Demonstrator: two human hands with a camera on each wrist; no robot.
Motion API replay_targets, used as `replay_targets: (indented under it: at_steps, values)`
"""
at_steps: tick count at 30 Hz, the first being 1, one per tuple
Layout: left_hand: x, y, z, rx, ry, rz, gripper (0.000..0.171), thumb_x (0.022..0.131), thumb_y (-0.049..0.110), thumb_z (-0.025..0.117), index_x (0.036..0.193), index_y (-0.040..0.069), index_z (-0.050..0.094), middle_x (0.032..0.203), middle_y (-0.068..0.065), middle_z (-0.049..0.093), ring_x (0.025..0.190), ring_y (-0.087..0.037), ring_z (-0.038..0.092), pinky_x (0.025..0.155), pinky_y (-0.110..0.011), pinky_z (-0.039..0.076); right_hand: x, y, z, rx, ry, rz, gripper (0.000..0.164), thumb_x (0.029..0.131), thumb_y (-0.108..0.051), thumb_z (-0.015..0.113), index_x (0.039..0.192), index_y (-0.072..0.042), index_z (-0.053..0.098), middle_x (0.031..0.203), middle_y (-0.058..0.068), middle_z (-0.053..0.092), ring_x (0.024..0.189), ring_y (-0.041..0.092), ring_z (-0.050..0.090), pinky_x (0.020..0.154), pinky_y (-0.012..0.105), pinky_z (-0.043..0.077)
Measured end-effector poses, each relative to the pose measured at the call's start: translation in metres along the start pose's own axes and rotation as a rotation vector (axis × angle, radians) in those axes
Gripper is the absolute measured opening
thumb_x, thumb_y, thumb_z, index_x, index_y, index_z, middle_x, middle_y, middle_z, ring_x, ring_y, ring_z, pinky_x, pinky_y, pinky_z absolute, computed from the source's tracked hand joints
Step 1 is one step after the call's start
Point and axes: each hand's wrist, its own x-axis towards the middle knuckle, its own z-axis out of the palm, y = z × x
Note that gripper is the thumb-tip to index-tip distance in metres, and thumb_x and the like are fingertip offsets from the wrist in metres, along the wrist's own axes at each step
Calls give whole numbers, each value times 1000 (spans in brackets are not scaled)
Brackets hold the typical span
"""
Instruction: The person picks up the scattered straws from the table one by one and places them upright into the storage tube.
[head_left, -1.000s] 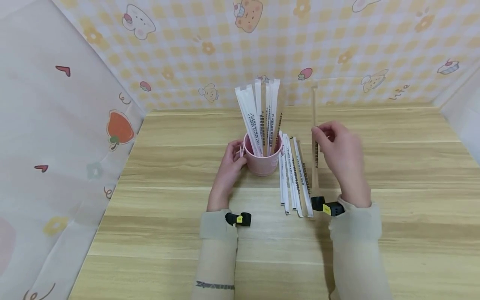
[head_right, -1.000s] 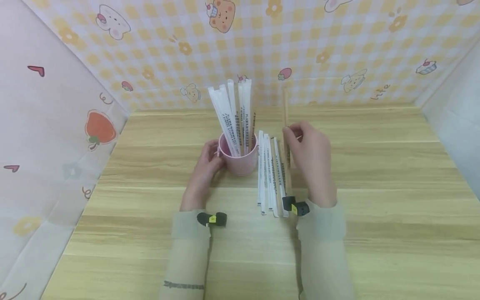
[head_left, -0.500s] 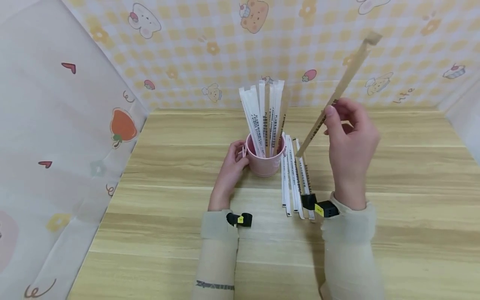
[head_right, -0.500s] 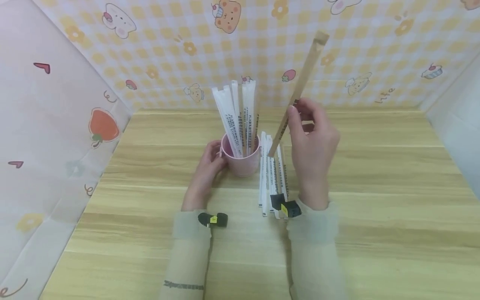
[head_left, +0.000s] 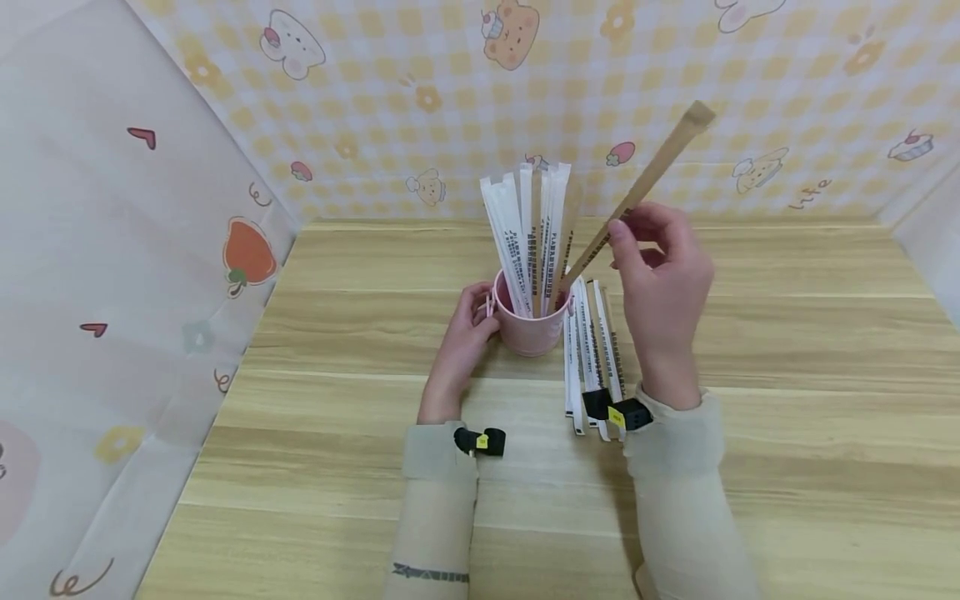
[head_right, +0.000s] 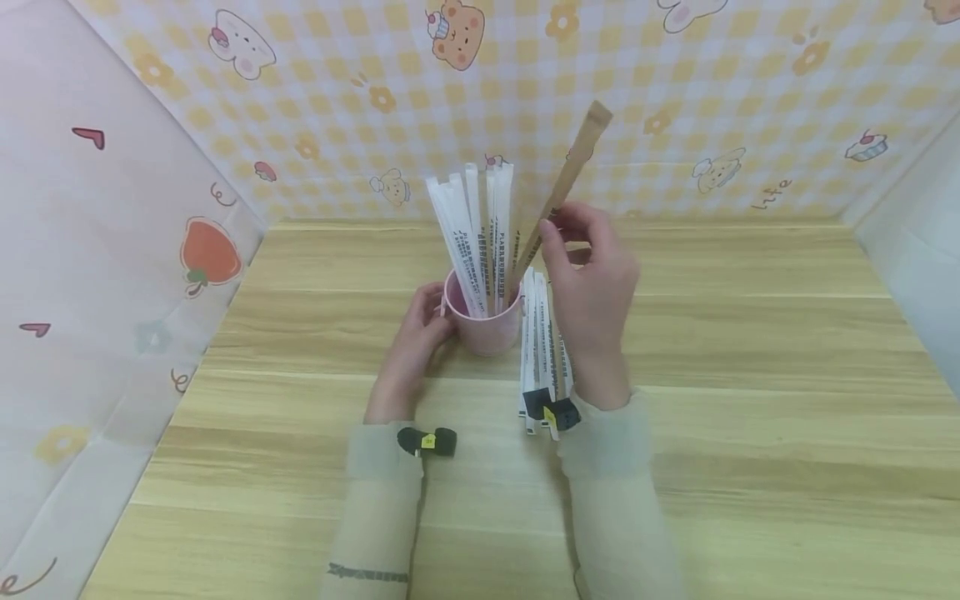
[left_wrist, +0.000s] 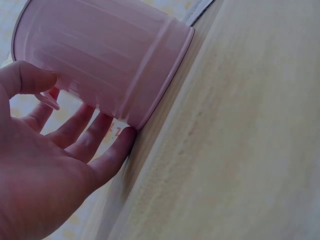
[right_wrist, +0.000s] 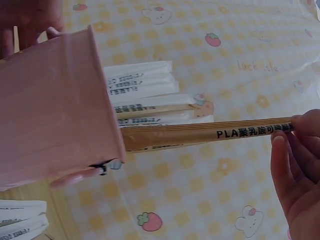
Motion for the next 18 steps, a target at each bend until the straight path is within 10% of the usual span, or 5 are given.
replay_targets:
  at_steps: [18]
  values:
    - [10,-20,-2,4,17,30,50,80,-1,48,125,17,41,128,1,43,118,-13,41,96,-29,38,-5,47,18,-310,-258,145,26,84,-27,58,98,-5,63,87,5,63,75,14,56,63,25,44]
